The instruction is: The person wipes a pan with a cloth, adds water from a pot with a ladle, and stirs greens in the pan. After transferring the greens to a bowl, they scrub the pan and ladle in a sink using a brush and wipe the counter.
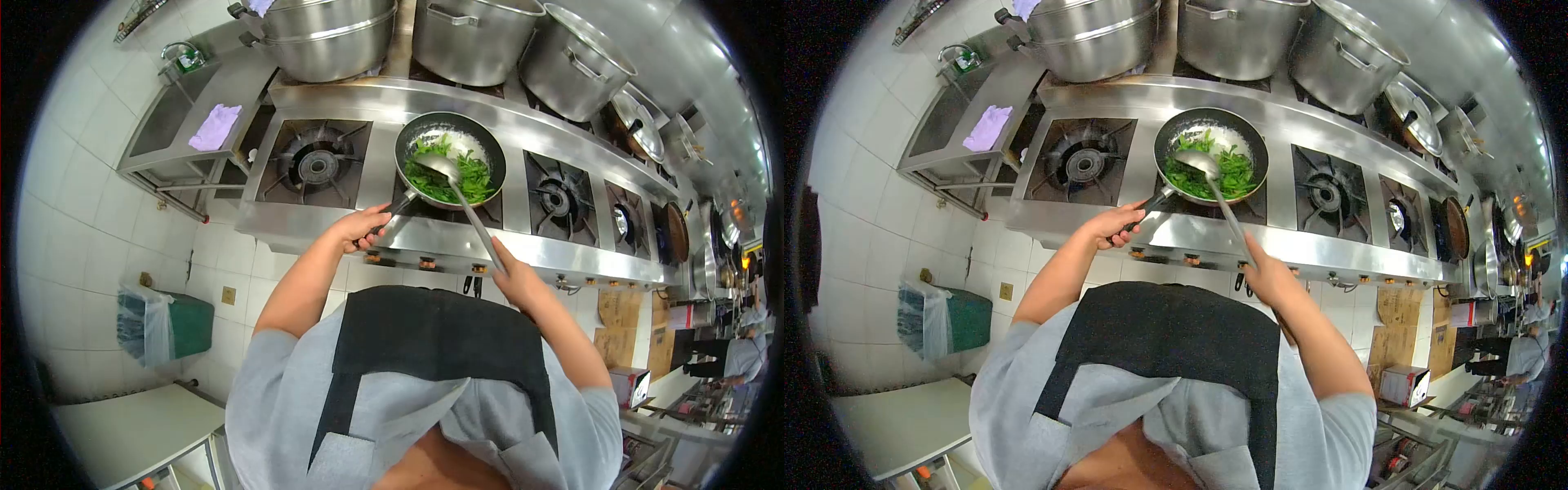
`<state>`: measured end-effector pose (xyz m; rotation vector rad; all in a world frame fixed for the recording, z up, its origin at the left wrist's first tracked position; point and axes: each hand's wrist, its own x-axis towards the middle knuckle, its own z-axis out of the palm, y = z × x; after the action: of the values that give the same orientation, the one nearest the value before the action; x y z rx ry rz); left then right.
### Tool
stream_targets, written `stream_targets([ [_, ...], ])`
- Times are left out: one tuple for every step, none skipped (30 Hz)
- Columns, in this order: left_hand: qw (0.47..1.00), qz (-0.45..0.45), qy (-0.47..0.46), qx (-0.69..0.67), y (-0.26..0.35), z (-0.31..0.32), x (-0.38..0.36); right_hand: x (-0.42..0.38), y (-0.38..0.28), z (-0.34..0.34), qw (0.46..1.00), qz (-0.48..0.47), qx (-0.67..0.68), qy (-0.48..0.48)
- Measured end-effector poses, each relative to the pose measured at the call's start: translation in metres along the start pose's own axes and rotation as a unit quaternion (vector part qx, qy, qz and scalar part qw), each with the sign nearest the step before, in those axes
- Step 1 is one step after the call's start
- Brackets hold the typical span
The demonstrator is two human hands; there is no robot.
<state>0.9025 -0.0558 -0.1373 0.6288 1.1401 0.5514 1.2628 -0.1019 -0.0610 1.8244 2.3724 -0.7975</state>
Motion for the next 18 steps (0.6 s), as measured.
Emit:
stream_targets([
  [1.000, -0.002, 0.002, 0.002, -0.001, 0.000, 0.001, 0.021, -0.003, 0.003, 0.999, 0.010, 0.032, -0.010],
  [1.000, -0.001, 0.004, 0.005, 0.000, 0.001, 0.002, 0.036, -0.003, 0.006, 0.998, 0.018, 0.063, -0.019],
  [1.000, 0.000, 0.007, 0.009, 0.001, 0.001, 0.001, 0.041, -0.001, 0.009, 0.998, 0.018, 0.064, -0.018],
  [1.000, -0.001, 0.010, 0.007, 0.002, 0.002, -0.001, 0.046, 0.000, 0.009, 0.998, 0.048, 0.038, -0.005],
  [1.000, 0.002, 0.011, 0.011, 0.004, 0.001, -0.004, 0.050, 0.002, 0.008, 0.997, 0.078, 0.011, 0.010],
  [1.000, -0.002, 0.002, 0.008, 0.005, -0.001, -0.004, 0.042, 0.007, 0.008, 0.997, 0.076, 0.000, 0.024],
  [1.000, -0.007, -0.009, 0.004, 0.004, -0.002, -0.001, 0.026, 0.006, 0.002, 0.997, 0.076, 0.000, 0.028],
  [1.000, -0.006, -0.012, -0.006, 0.002, -0.006, 0.003, 0.005, 0.006, -0.006, 0.998, 0.048, 0.000, 0.033],
  [1.000, -0.007, -0.014, -0.006, 0.002, -0.006, 0.003, -0.016, 0.001, -0.017, 0.999, 0.020, 0.001, 0.038],
  [1.000, -0.005, -0.010, -0.005, 0.002, -0.007, 0.003, -0.036, -0.009, -0.031, 0.999, 0.021, 0.001, 0.037],
  [1.000, 0.000, -0.004, -0.006, 0.003, -0.006, 0.002, -0.053, -0.020, -0.049, 0.996, 0.040, 0.079, -0.004],
  [1.000, 0.003, -0.003, -0.009, 0.004, -0.005, 0.001, -0.062, -0.025, -0.057, 0.985, 0.057, 0.155, -0.046],
  [1.000, 0.011, -0.002, -0.028, 0.003, -0.003, -0.002, -0.061, -0.013, -0.046, 0.985, 0.055, 0.154, -0.047],
  [0.999, 0.017, -0.001, -0.045, 0.002, -0.003, -0.004, -0.055, 0.006, -0.027, 0.988, -0.062, 0.137, 0.039],
  [0.999, 0.016, 0.000, -0.041, 0.002, -0.005, -0.004, -0.053, 0.017, -0.016, 0.969, -0.175, 0.119, 0.127],
  [0.999, 0.018, -0.011, -0.035, 0.001, -0.007, -0.002, -0.049, 0.003, -0.023, 0.969, -0.172, 0.123, 0.129],
  [0.999, 0.020, -0.024, -0.028, -0.001, -0.008, 0.000, -0.040, -0.015, -0.038, 0.986, -0.033, 0.162, -0.004],
  [0.999, 0.016, -0.027, -0.024, 0.000, -0.008, 0.001, -0.031, -0.026, -0.051, 0.965, 0.107, 0.196, -0.137],
])
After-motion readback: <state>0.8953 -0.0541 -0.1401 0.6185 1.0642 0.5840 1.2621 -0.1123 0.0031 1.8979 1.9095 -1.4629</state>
